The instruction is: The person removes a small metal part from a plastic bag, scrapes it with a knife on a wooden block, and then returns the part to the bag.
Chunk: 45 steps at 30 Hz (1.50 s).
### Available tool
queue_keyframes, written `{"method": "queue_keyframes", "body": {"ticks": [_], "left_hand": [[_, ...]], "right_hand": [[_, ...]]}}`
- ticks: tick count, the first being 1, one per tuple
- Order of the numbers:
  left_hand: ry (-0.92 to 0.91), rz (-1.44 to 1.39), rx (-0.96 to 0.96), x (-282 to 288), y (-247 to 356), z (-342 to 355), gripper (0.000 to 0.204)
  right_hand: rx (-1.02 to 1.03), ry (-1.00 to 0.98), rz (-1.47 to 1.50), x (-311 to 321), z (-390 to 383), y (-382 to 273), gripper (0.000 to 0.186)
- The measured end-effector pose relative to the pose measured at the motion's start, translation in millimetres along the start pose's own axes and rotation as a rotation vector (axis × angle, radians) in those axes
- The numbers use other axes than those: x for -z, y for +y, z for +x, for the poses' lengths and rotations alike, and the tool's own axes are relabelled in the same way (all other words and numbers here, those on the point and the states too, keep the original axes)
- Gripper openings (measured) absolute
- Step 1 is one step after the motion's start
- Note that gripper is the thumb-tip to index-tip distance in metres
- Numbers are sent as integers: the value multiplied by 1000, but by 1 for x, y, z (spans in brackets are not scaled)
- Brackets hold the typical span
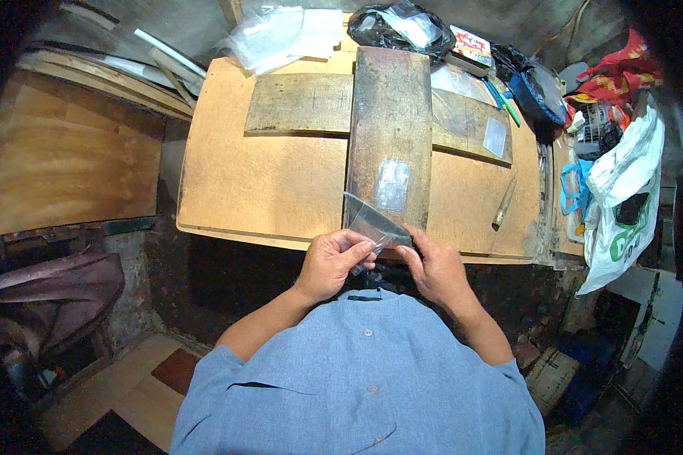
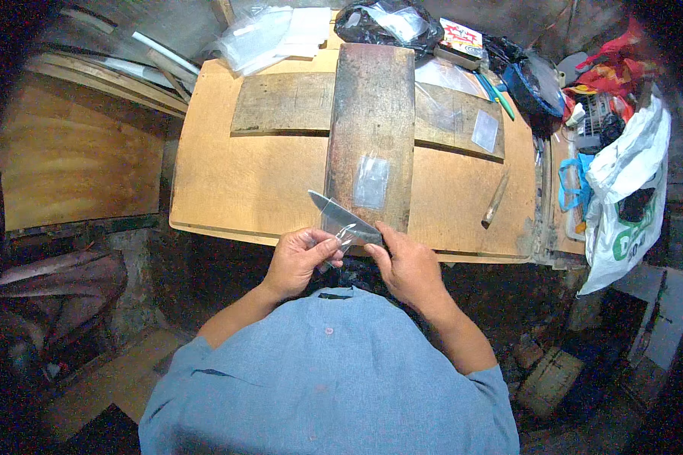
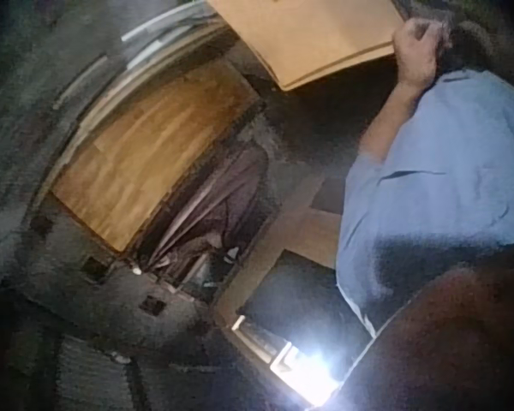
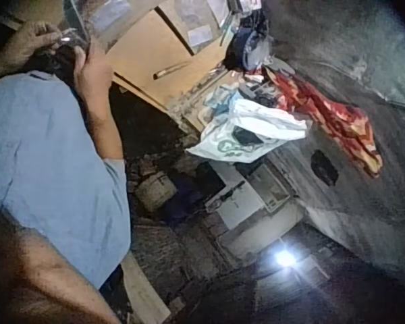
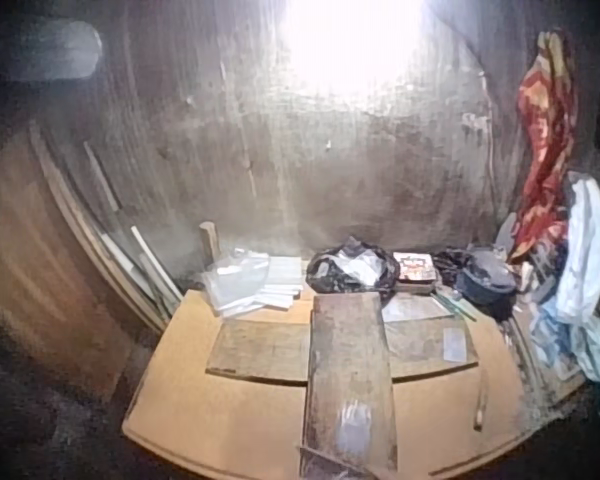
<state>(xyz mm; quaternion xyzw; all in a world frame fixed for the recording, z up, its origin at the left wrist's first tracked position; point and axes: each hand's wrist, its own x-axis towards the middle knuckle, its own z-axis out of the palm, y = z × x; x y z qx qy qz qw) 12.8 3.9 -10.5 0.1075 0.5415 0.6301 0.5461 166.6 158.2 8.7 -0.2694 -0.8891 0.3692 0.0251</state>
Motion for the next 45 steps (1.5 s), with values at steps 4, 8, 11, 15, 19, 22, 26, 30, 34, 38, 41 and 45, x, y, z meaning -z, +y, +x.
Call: {"method": "queue_keyframes", "body": {"ticks": [4,8,11,15,19,22,26,30,34,38,41,45], "left_hand": [[-84,30,44,20,7,-2,14],[-186,208,195,26,21,-4,15],[-377,389,183,15,22,11,16],[-411,718,185,7,16,26,21],[-169,638,-20,12,14,37,21],[14,442,-28,21,6,43,19],[84,322,-75,24,1,43,24],[75,333,-15,19,1,33,25],[85,297,2,20,-4,27,24],[120,273,18,20,-8,24,23],[126,313,22,19,-8,24,23],[126,306,28,14,-10,23,24]], "right_hand": [[-169,179,-200,16,3,26,36],[-276,139,166,41,7,30,35],[-153,-84,585,30,13,17,40],[-64,-294,695,8,26,12,31],[-158,-219,818,-8,26,20,17],[-315,-73,838,-15,37,28,12],[-485,271,923,-51,64,64,19],[-494,348,722,-73,78,83,25],[-496,408,529,-69,71,98,29],[-520,422,564,-52,68,131,31],[-536,498,467,-33,82,162,30],[-493,663,323,-9,123,212,33]]}}
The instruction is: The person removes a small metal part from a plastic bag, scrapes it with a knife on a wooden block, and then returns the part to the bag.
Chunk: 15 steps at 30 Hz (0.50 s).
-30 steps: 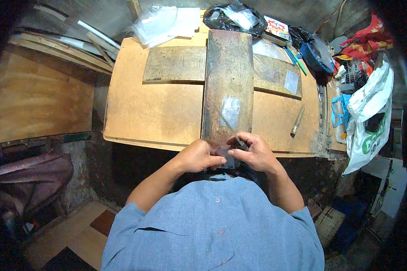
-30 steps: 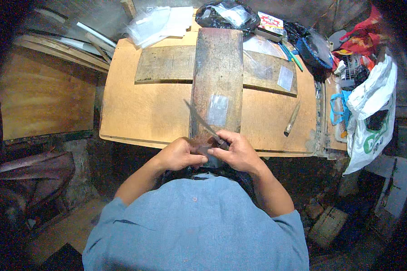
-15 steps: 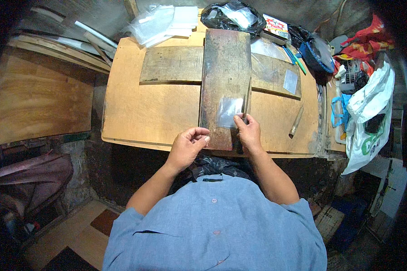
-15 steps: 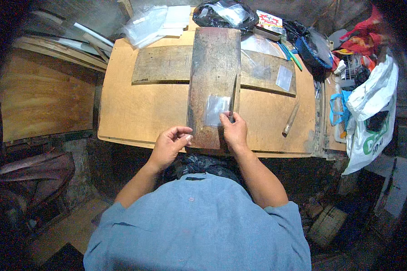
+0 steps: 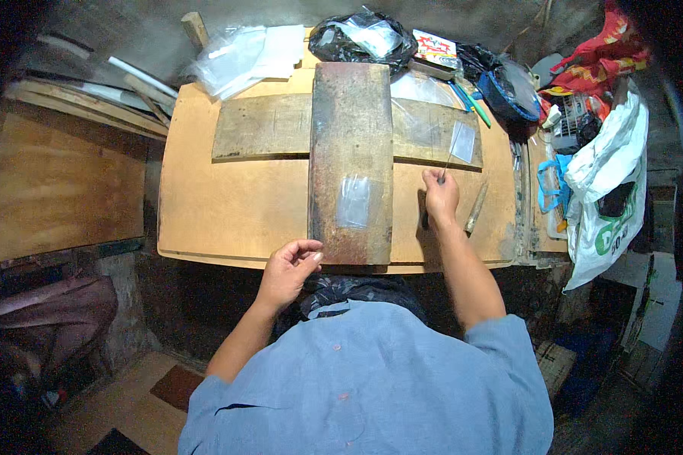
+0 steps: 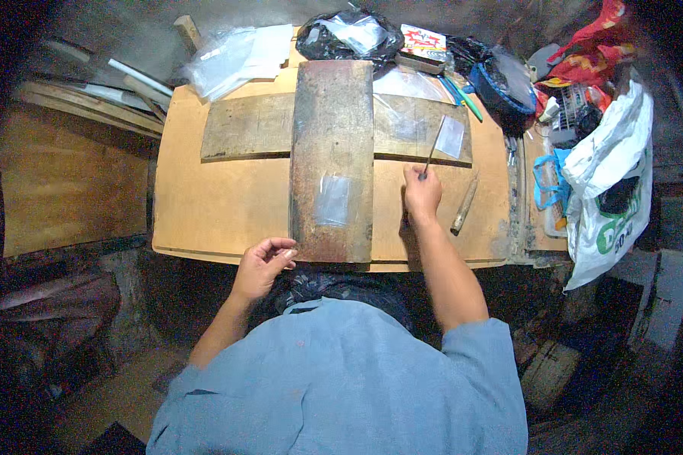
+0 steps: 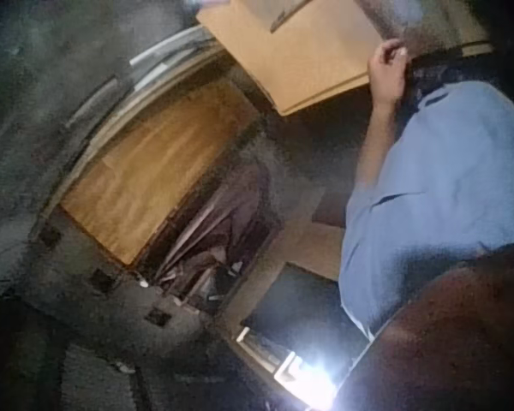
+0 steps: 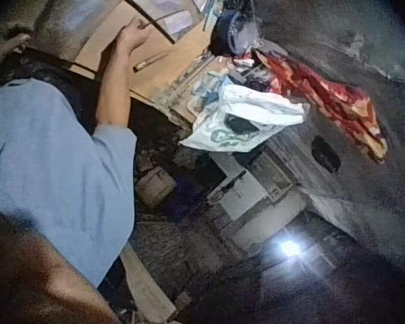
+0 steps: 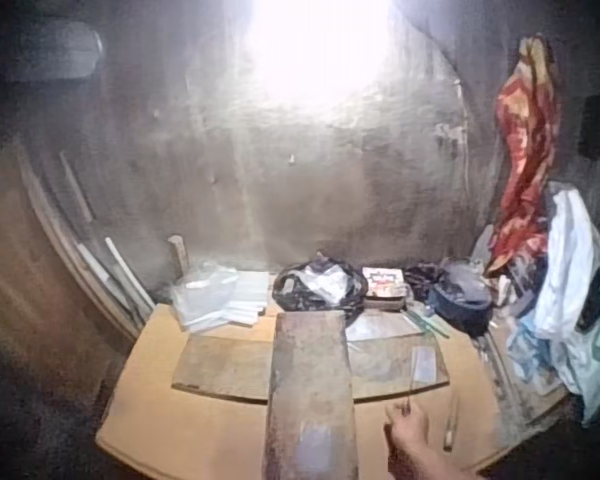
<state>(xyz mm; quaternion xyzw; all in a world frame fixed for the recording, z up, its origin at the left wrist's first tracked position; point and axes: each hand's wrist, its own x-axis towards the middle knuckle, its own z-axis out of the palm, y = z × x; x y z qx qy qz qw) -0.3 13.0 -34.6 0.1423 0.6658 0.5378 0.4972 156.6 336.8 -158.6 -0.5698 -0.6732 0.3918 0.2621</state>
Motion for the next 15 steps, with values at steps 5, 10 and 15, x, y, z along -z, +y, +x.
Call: {"method": "queue_keyframes", "body": {"ticks": [5,10,15], "left_hand": [[36,8,10,-7,4,-8,26],[88,-40,2,-16,12,-16,26],[90,-59,-15,-20,6,-15,26]], "right_hand": [[-69,26,-90,-11,47,-37,47],[-104,44,-292,-29,78,-61,58],[-115,-87,-351,-29,95,-53,36]]}}
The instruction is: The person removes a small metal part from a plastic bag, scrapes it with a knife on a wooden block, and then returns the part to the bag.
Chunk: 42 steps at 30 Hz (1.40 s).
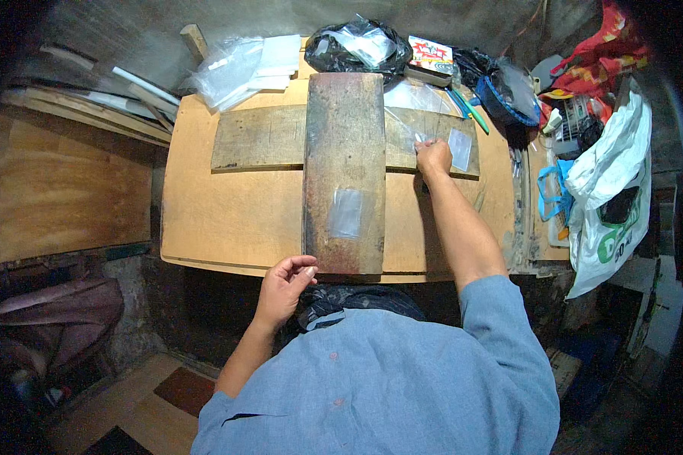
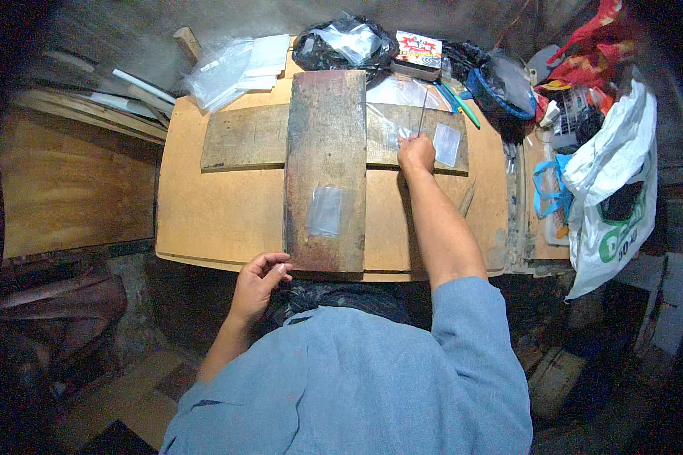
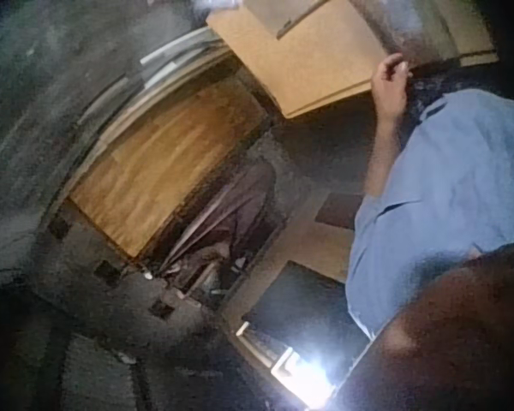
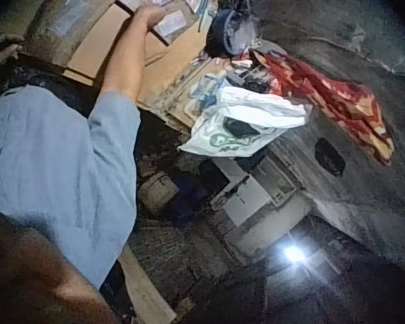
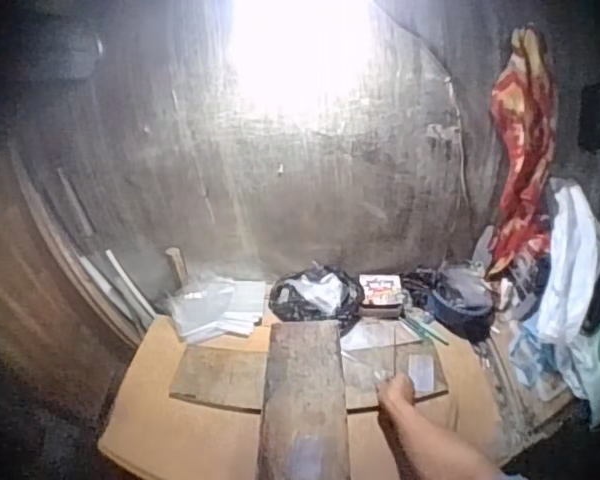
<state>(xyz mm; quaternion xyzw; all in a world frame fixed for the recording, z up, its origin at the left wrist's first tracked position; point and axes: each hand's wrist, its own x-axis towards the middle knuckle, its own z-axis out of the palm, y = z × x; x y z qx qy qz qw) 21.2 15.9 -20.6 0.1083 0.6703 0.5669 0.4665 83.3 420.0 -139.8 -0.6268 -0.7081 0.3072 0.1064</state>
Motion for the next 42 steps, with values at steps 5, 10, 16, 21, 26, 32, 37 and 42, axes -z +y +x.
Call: {"method": "queue_keyframes", "body": {"ticks": [5,10,16,21,26,32,37,42], "left_hand": [[-40,27,6,-11,1,2,26],[-31,-22,3,-17,5,1,22],[-94,-5,-7,-21,-1,4,22],[-108,84,0,-24,7,0,21],[-96,82,-7,-18,-4,-5,21],[-97,39,-2,-17,-4,-4,22],[-180,38,-34,-34,0,9,21],[-187,71,-25,-42,5,6,21]], "right_hand": [[-6,55,-68,-1,12,11,38],[79,25,51,11,-7,19,35],[212,122,-17,12,-10,19,41],[87,33,-84,7,8,10,34],[77,24,-26,9,18,23,26],[201,-4,239,35,-27,39,21],[-5,-234,500,37,-12,40,14],[-31,-276,477,30,-4,27,11]]}}
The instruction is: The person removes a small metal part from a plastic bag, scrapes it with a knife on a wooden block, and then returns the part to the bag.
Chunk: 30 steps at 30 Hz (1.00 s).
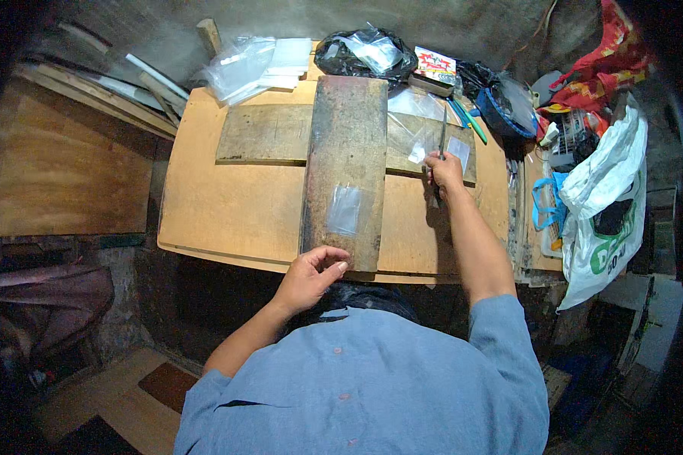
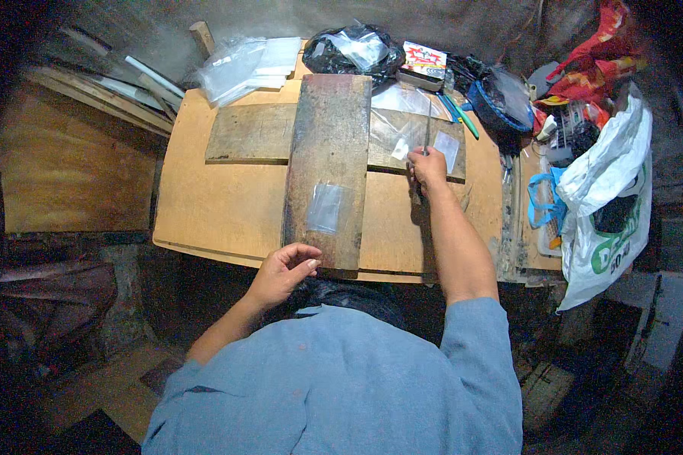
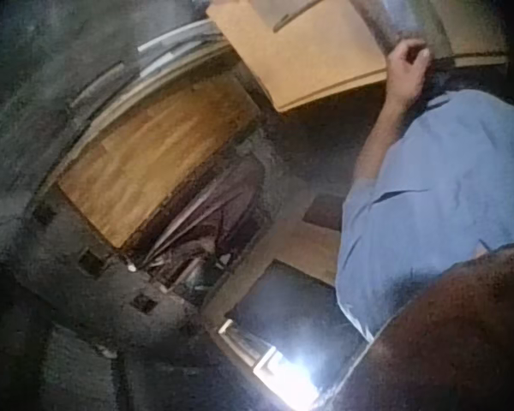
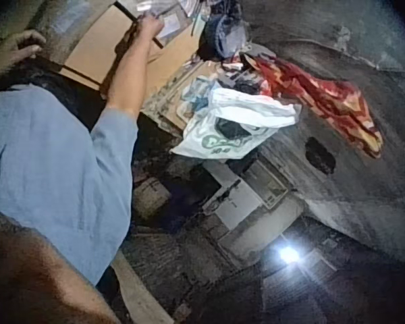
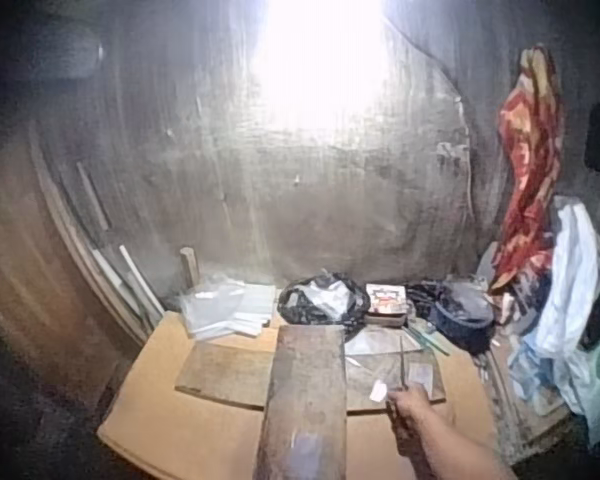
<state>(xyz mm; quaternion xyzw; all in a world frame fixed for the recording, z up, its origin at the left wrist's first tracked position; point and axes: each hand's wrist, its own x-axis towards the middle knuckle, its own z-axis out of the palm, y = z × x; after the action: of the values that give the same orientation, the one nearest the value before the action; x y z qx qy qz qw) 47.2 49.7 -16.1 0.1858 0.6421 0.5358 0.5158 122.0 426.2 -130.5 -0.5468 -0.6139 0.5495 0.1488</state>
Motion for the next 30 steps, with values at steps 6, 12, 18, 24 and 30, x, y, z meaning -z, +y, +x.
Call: {"method": "queue_keyframes", "body": {"ticks": [6,12,18,24,30], "left_hand": [[29,63,13,17,-11,-12,23],[112,-20,30,22,-14,-22,23],[92,4,51,22,-14,-20,24],[68,-63,9,21,-10,-13,21],[-17,-62,3,18,-1,1,23]], "right_hand": [[-121,81,53,-7,30,17,25],[-54,194,-472,-21,43,3,46],[26,122,32,-12,52,20,28],[132,-131,493,8,-31,-30,18],[136,-372,530,28,-91,-49,22]]}}
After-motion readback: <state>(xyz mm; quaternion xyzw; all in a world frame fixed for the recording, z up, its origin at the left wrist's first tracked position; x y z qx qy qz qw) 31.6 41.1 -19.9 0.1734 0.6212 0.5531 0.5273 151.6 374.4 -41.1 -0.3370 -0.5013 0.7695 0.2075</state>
